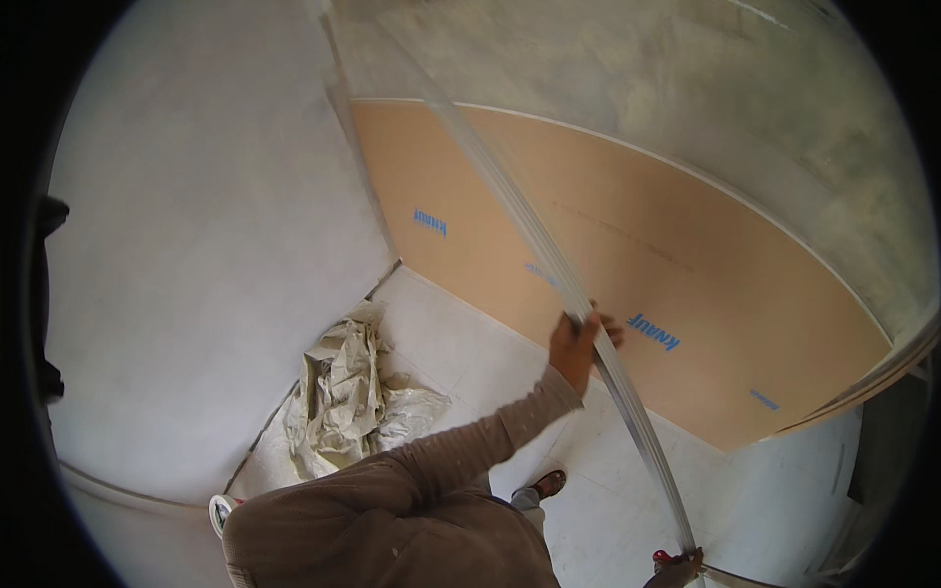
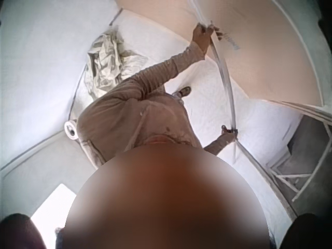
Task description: The person measures a large drywall panel with a tape measure and marks it. They then use a metal straightedge and a utility knife to score and cut the panel along the marked line, eventually separating a section of the drywall.
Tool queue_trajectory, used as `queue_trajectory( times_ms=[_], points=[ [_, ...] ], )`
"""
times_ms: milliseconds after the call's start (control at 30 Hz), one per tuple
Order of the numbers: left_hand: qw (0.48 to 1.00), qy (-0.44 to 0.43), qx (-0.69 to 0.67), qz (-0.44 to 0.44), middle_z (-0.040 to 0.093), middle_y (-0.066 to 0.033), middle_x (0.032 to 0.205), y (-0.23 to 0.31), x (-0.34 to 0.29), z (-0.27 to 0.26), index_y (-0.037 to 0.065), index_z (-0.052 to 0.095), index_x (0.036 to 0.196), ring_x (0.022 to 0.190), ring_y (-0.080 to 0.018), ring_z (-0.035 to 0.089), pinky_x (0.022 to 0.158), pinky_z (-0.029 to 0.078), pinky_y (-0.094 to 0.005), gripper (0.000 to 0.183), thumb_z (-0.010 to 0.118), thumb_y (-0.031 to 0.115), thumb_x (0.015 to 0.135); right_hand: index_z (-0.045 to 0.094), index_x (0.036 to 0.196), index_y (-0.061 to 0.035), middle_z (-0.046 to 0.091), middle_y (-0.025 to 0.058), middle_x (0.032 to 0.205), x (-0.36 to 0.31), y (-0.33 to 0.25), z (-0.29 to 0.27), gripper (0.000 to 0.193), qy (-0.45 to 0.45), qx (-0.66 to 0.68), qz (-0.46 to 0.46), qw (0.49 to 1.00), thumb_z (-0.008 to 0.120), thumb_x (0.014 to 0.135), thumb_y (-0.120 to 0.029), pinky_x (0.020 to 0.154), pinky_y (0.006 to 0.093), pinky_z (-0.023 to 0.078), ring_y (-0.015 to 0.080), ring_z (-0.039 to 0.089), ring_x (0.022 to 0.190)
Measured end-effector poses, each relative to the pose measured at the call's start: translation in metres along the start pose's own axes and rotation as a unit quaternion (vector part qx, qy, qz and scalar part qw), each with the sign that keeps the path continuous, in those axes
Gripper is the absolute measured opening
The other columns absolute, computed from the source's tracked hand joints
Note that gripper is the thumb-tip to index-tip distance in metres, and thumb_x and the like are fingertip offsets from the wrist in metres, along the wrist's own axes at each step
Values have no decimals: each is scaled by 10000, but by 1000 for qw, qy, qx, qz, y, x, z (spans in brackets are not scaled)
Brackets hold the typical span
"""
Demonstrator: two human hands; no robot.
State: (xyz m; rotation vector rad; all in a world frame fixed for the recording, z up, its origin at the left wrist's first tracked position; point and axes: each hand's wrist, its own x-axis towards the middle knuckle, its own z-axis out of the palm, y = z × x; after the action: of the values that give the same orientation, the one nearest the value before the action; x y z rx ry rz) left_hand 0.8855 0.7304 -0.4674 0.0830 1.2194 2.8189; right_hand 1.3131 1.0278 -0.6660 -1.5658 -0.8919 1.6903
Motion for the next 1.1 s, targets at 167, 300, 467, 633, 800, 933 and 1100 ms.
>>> queue_trajectory(
  times_ms=[167, 300, 467, 633, 800, 933, 1100],
  points=[
    [990, 103, 69, -70, 605, -167, 1182, 35, 94, -58, 41, 397, 1388, 1089, -323, 666, 916, 588, -505, 466, 593, 314, 1066, 504, 764, -198, 417, -58, 616, 105, 31, 10, 339, 44, 21, 28, 998, 714, 926, -410, 427, 309, 291, 100, 342, 469],
    [985, 109, 95, -90, 587, -163, 1134, 16, 130, -105, 29, 465, 1249, 1029, -325, 651, 884, 631, -565, 395, 632, 322, 1043, 507, 777, -179, 429, -50, 641, 128, 71, 44, 299, 124, -25, 39, 991, 729, 899, -337, 466, 322, 314, 119, 381, 521],
    [966, 241, 75, -60, 574, -159, 1068, -24, 173, -174, 18, 425, 1238, 928, -331, 648, 823, 663, -580, 372, 651, 225, 1027, 579, 811, -138, 459, -33, 633, 150, 98, 98, 283, 106, -13, 72, 992, 787, 876, -319, 480, 337, 346, 131, 397, 516],
    [956, 248, 98, -120, 636, -217, 1201, -32, 204, -235, -17, 422, 1303, 1079, -410, 690, 862, 641, -617, 379, 607, 191, 1045, 520, 732, -180, 387, -58, 603, 142, 102, 149, 339, 44, 5, 48, 998, 739, 921, -358, 437, 339, 308, 120, 353, 487],
    [938, 271, 98, -191, 674, -225, 1256, -22, 270, -304, -1, 451, 1319, 1114, -398, 699, 925, 602, -589, 359, 580, 206, 1056, 480, 703, -202, 338, -68, 580, 99, 61, 227, 428, 48, -5, 37, 998, 727, 934, -464, 413, 333, 297, 123, 310, 462],
    [915, 305, 82, -250, 713, -182, 1206, -29, 317, -357, 40, 482, 1332, 1110, -354, 708, 959, 587, -549, 354, 583, 233, 1053, 504, 706, -194, 344, -64, 568, 106, 34, 310, 460, 122, -64, 56, 989, 764, 900, -520, 398, 331, 302, 123, 318, 436],
    [917, 269, 98, -278, 746, -115, 1147, -34, 358, -380, 90, 586, 1203, 1029, -265, 729, 916, 598, -476, 305, 664, 310, 1008, 545, 738, -161, 415, -26, 592, 119, 3, 371, 462, 97, -26, -47, 994, 825, 856, -510, 387, 324, 319, 148, 333, 411]
  ],
)
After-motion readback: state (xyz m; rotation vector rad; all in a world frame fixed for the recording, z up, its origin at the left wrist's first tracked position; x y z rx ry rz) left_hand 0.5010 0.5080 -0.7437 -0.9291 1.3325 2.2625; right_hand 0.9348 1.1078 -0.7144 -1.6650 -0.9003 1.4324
